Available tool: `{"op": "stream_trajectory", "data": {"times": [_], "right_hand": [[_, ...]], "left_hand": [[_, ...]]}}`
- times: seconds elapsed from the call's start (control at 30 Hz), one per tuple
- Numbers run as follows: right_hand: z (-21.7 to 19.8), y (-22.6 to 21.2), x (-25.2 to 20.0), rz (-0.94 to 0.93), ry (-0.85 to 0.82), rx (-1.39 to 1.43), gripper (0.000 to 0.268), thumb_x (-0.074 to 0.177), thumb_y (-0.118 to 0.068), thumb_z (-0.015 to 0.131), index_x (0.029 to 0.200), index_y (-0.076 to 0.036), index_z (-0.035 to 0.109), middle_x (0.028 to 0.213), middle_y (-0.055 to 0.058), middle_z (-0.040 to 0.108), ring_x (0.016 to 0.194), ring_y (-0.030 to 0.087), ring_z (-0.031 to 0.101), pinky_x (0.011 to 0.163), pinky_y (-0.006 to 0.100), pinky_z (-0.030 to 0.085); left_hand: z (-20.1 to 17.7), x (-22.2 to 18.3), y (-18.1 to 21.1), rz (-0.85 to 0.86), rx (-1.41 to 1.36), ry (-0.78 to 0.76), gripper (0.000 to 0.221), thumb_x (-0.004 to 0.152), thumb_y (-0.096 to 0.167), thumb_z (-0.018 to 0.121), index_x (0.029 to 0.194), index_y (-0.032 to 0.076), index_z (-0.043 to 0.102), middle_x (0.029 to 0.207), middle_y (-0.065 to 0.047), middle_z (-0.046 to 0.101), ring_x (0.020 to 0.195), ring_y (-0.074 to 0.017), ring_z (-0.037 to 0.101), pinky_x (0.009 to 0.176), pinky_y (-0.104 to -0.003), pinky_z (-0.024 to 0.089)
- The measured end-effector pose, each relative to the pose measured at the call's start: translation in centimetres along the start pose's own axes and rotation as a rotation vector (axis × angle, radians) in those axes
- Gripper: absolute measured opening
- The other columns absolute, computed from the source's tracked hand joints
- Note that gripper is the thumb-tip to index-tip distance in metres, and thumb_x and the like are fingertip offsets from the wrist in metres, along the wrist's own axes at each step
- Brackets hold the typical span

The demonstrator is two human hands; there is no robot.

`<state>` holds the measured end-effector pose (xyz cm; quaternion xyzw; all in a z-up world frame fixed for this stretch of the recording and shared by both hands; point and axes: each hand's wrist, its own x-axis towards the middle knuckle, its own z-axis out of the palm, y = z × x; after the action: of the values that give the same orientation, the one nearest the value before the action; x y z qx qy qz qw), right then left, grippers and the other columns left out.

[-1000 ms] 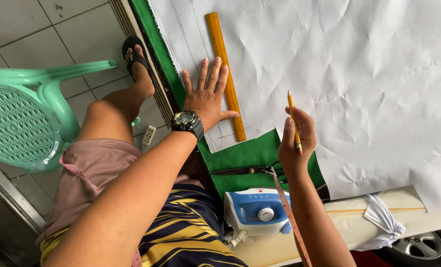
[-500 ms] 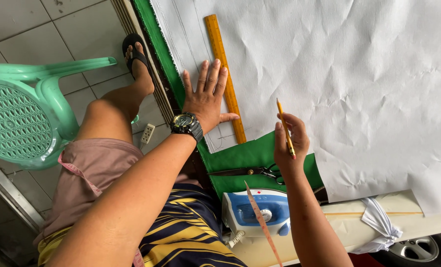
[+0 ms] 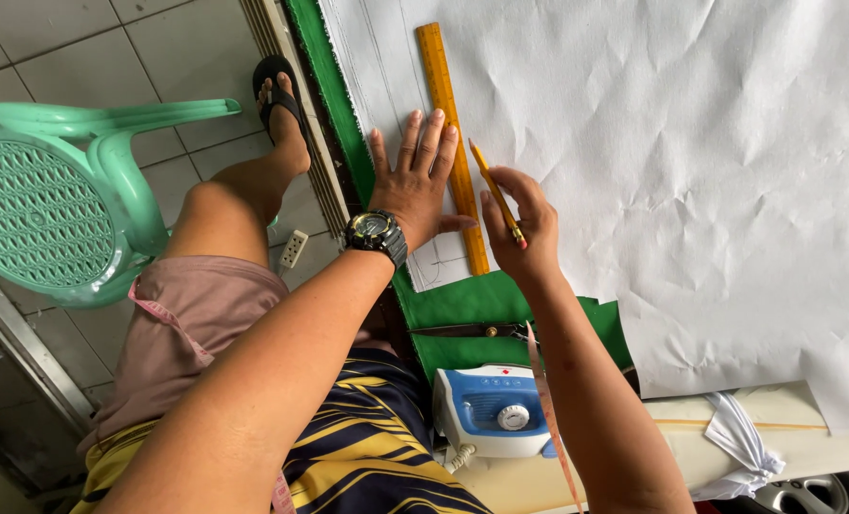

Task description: Drafting a pattern on paper with a ruler and pencil and then cutting the fabric and paper with scissors.

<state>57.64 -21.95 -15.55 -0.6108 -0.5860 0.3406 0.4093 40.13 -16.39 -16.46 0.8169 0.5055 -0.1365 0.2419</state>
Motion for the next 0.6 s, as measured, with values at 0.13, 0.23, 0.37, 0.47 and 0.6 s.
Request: {"op": "stream_trajectory", "data": {"times": [0.13, 0.23, 0.37, 0.47, 0.6], "right_hand": [[0.2, -0.5, 0.9, 0.000, -0.026, 0.007, 0.024, 0.096, -0.003, 0.072, 0.119, 0.000, 0.069, 0.115, 0.018, 0.071, 0.110, 0.040, 0.070, 0.094, 0.047, 0.057], [0.3, -0.5, 1.2, -0.010, -0.037, -0.005, 0.023, 0.096, -0.003, 0.072, 0.118, 0.000, 0.070, 0.113, 0.018, 0.071, 0.107, 0.039, 0.070, 0.090, 0.047, 0.058], [0.5, -0.5, 1.8, -0.046, -0.046, -0.045, 0.023, 0.095, -0.004, 0.074, 0.117, -0.004, 0.072, 0.110, 0.014, 0.072, 0.105, 0.035, 0.071, 0.087, 0.044, 0.059], [-0.2, -0.6, 1.8, -0.115, -0.095, -0.122, 0.023, 0.094, -0.004, 0.076, 0.116, -0.004, 0.073, 0.110, 0.013, 0.074, 0.108, 0.035, 0.070, 0.090, 0.045, 0.058], [-3.4, -2.3, -1.9, -0.177, -0.178, -0.184, 0.021, 0.092, -0.004, 0.075, 0.112, 0.000, 0.072, 0.102, 0.021, 0.072, 0.105, 0.047, 0.068, 0.087, 0.054, 0.056]], "left_hand": [[0.2, 0.1, 0.0, -0.008, 0.001, 0.000, 0.129, 0.078, 0.078, 0.070, 0.165, 0.010, 0.004, 0.171, -0.015, -0.008, 0.158, -0.0385, -0.007, 0.118, -0.081, -0.002], [0.2, 0.1, -0.1, -0.012, -0.002, -0.001, 0.129, 0.077, 0.079, 0.069, 0.165, 0.010, 0.004, 0.171, -0.015, -0.010, 0.158, -0.0386, -0.008, 0.118, -0.081, -0.002], [-0.3, -0.1, 0.1, -0.014, 0.010, -0.021, 0.127, 0.080, 0.080, 0.065, 0.165, 0.011, 0.003, 0.171, -0.015, -0.011, 0.158, -0.0377, -0.009, 0.118, -0.080, -0.003], [-0.1, 0.1, 0.1, -0.018, 0.029, -0.041, 0.130, 0.078, 0.083, 0.063, 0.166, 0.011, 0.001, 0.171, -0.015, -0.012, 0.158, -0.0377, -0.011, 0.117, -0.081, -0.004], [-0.7, 0.0, 0.1, -0.010, 0.021, -0.052, 0.128, 0.079, 0.084, 0.060, 0.166, 0.010, 0.002, 0.171, -0.015, -0.011, 0.158, -0.0379, -0.010, 0.117, -0.080, -0.005]]}}
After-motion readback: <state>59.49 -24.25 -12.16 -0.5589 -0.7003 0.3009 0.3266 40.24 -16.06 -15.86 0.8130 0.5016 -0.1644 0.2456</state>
